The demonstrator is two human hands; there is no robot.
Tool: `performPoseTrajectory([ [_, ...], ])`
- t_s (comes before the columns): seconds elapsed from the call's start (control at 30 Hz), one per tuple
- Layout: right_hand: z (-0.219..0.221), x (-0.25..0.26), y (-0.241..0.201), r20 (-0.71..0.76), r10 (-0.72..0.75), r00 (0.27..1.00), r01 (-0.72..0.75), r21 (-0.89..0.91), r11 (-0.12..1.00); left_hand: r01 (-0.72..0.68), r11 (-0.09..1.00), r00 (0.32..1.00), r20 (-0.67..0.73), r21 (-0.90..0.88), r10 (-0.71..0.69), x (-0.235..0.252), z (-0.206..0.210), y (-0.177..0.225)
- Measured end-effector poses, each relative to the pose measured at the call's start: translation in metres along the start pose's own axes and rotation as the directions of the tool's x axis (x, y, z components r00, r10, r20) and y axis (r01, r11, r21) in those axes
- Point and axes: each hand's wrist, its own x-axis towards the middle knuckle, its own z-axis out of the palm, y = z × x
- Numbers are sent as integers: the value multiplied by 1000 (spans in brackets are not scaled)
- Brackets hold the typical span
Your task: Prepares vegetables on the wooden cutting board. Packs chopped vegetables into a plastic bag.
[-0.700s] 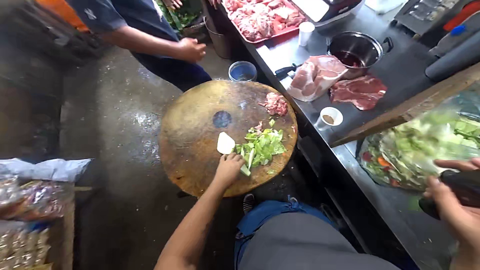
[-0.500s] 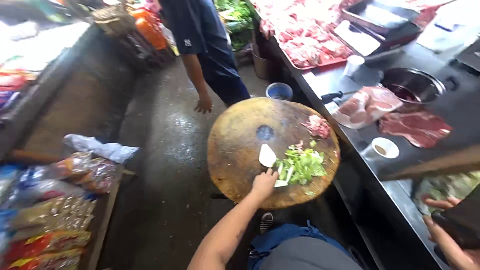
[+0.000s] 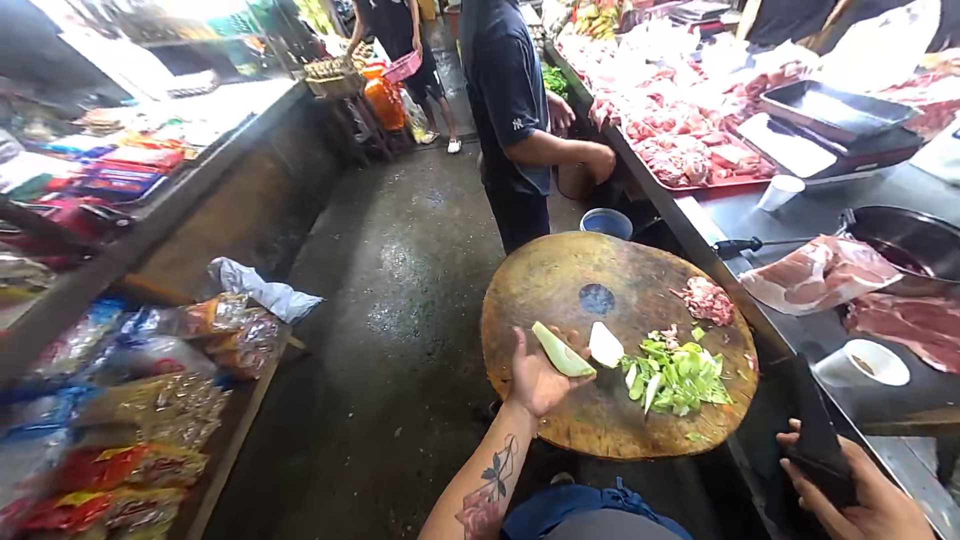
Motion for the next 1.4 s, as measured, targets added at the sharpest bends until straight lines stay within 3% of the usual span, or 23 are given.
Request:
performPoseTrajectory([
  [0.1, 10, 6, -7, 27, 0, 1000, 0, 12, 1000, -101, 972, 994, 19, -212, 107, -7, -7, 2],
  [0.2, 22, 8, -12, 67, 24, 997, -28, 54, 998, -113, 932, 990, 36, -346, 134, -4, -30, -13],
  [0.37, 52, 10, -13, 179, -25, 984, -21, 251, 968, -99, 947, 977, 149, -307, 150, -10, -32, -31],
  [0.47, 82, 20, -8, 175, -185, 967, 136, 261, 956, -83, 963, 993, 63, -258, 103, -12, -9, -42],
  [0.53, 93, 36, -18, 246, -256, 935, 192, 253, 948, -80, 967, 997, -5, -243, 82, -10, 9, -50],
  [0.7, 114, 75, -33, 443, -32, 896, -91, 252, 963, -49, 996, 996, -78, -69, 44, 1, 41, -76],
  [0.8, 117, 72, -26, 469, 75, 880, -197, 217, 956, -75, 997, 986, -146, 6, 75, 5, 54, -89],
  [1.0, 89, 38, -35, 482, 54, 875, -150, 164, 975, -76, 997, 958, -276, 29, 81, 13, 67, -99],
  [1.13, 82, 36, -30, 436, 19, 900, -84, 132, 988, -83, 994, 963, -249, 73, 99, 15, 72, -108],
  [1.4, 80, 60, -7, 456, 124, 881, -154, 29, 988, -117, 990, 963, -234, 74, 131, 19, 80, -129],
])
